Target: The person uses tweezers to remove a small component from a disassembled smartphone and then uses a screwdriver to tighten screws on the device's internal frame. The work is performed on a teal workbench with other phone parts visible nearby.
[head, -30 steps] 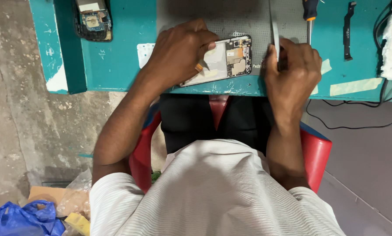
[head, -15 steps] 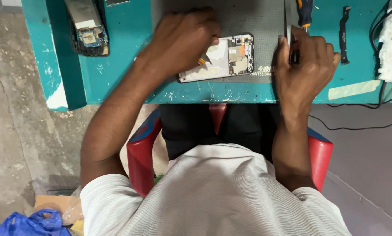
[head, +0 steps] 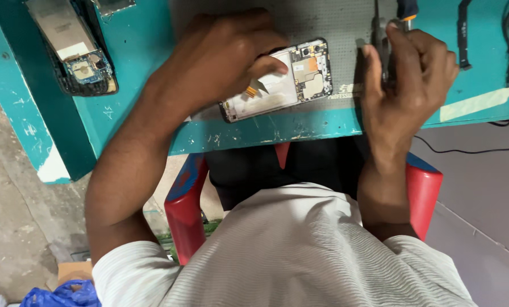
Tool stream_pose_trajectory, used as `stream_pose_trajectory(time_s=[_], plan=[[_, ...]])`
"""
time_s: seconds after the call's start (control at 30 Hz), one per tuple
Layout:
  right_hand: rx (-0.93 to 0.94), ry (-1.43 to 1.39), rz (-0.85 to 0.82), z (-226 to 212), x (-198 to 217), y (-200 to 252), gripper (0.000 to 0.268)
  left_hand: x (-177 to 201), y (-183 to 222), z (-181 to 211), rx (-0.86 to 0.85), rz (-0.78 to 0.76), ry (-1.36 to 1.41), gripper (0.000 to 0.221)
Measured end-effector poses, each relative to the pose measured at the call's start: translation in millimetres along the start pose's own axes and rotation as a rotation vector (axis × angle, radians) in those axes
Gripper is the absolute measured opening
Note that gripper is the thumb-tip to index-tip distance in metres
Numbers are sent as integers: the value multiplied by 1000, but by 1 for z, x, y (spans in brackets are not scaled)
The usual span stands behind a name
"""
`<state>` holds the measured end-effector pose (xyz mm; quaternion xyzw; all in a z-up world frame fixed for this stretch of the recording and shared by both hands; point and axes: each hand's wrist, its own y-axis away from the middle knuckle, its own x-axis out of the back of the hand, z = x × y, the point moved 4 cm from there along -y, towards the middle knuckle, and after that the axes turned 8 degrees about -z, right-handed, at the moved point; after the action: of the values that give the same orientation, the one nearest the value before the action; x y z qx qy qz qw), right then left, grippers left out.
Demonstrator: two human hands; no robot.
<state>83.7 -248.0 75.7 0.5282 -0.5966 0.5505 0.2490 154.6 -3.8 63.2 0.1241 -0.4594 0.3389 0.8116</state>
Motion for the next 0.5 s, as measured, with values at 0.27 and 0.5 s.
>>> stream_pose_trajectory(time_s=[0.27, 0.5], plan=[[-91, -353, -264, -31, -2, -11, 24, -5, 0, 5, -36, 1, 11, 74], [-105, -252, -343, -55, 11, -20, 53, -4, 6, 14, -120, 181, -31, 82]])
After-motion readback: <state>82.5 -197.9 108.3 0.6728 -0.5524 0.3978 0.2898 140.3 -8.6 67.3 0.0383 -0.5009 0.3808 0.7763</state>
